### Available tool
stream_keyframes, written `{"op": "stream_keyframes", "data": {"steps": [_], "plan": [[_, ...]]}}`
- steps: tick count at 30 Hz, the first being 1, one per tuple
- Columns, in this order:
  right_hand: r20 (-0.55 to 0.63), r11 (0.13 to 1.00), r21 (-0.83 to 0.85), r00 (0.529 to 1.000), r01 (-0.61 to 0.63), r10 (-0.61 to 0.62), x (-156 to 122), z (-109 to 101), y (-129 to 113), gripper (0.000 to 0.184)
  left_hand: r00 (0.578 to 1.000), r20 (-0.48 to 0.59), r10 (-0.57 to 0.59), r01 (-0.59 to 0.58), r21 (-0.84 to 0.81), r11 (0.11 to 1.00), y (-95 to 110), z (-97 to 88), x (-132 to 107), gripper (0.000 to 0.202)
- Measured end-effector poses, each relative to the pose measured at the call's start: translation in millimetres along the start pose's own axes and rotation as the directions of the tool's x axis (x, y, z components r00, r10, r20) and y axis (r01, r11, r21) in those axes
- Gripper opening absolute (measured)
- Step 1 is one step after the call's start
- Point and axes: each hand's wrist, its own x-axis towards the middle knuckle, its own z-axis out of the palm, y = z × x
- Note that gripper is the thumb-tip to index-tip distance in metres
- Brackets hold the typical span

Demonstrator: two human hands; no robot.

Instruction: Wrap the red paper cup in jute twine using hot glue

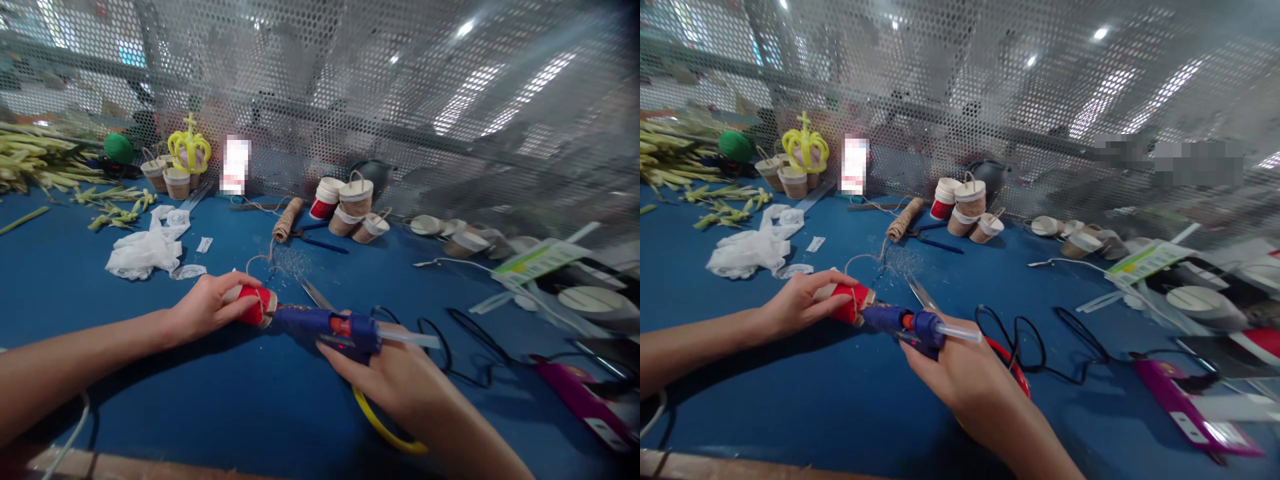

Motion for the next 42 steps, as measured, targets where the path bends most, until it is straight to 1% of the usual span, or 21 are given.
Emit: {"op": "stream_keyframes", "data": {"steps": [3, 6, 8, 12, 15, 18, 20, 23, 26, 29, 33, 37, 39, 42], "plan": [[0.001, 0.999, -0.027, 0.999, -0.043, 0.043, 2, -2, 1, 0.021, 0.995, 0.003, 0.098, -0.098, 0.017, 0.995, -3, 1.2, -2, 0.026], [-0.002, 0.991, -0.06, 0.993, -0.121, 0.121, 6, -4, 1, 0.02, 0.98, -0.023, 0.2, -0.199, 0.021, 0.98, -7, 3.3, -3, 0.026], [0.01, 0.988, -0.065, 0.99, -0.141, 0.142, 8, -6, -1, 0.02, 0.969, -0.029, 0.245, -0.244, 0.027, 0.969, -8, 4.3, -4, 0.025], [0.04, 0.985, -0.039, 0.985, -0.166, 0.167, 12, -11, -6, 0.02, 0.956, -0.024, 0.294, -0.292, 0.05, 0.955, -9, 4.5, -5, 0.026], [0.034, 0.985, -0.035, 0.985, -0.169, 0.17, 14, -12, -5, 0.022, 0.951, -0.019, 0.308, -0.306, 0.062, 0.95, -8, 4.1, -5, 0.025], [0.044, 0.988, -0.043, 0.988, -0.148, 0.149, 15, -11, -4, 0.022, 0.954, -0.01, 0.299, -0.298, 0.053, 0.953, -8, 3.8, -5, 0.025], [0.039, 0.99, -0.037, 0.99, -0.135, 0.137, 14, -11, -4, 0.02, 0.963, 0.0, 0.269, -0.269, 0.034, 0.963, -8, 3.2, -4, 0.026], [0.033, 0.99, -0.03, 0.99, -0.137, 0.138, 12, -10, -6, 0.018, 0.982, 0.005, 0.189, -0.189, -0.003, 0.982, -6, 1.5, -3, 0.026], [0.033, 0.989, -0.052, 0.99, -0.136, 0.138, 8, -8, -6, 0.018, 0.996, 0.01, 0.084, -0.083, -0.015, 0.996, -2, -0.3, 0, 0.026], [0.028, 0.993, -0.059, 0.994, -0.106, 0.108, 5, -5, -6, 0.019, 1.0, 0.023, -0.009, 0.009, -0.021, 1.0, 0, -0.3, 1, 0.027], [0.005, 0.998, -0.036, 0.999, -0.052, 0.052, 2, -1, -5, 0.022, 0.997, 0.02, -0.077, 0.078, -0.048, 0.996, -1, 1.5, 3, 0.028], [-0.004, 0.998, -0.041, 0.999, -0.052, 0.052, 1, -1, -3, 0.023, 0.997, 0.011, -0.075, 0.075, -0.034, 0.997, 0, 1.4, 3, 0.027], [0.002, 0.996, -0.05, 0.997, -0.076, 0.076, 1, -2, -2, 0.022, 1.0, 0.003, -0.03, 0.031, -0.029, 0.999, 0, 0.9, 2, 0.026], [-0.005, 0.992, -0.047, 0.994, -0.113, 0.113, 4, -5, -2, 0.02, 0.997, 0.002, 0.08, -0.08, -0.013, 0.997, -3, 0.9, 0, 0.024]]}}
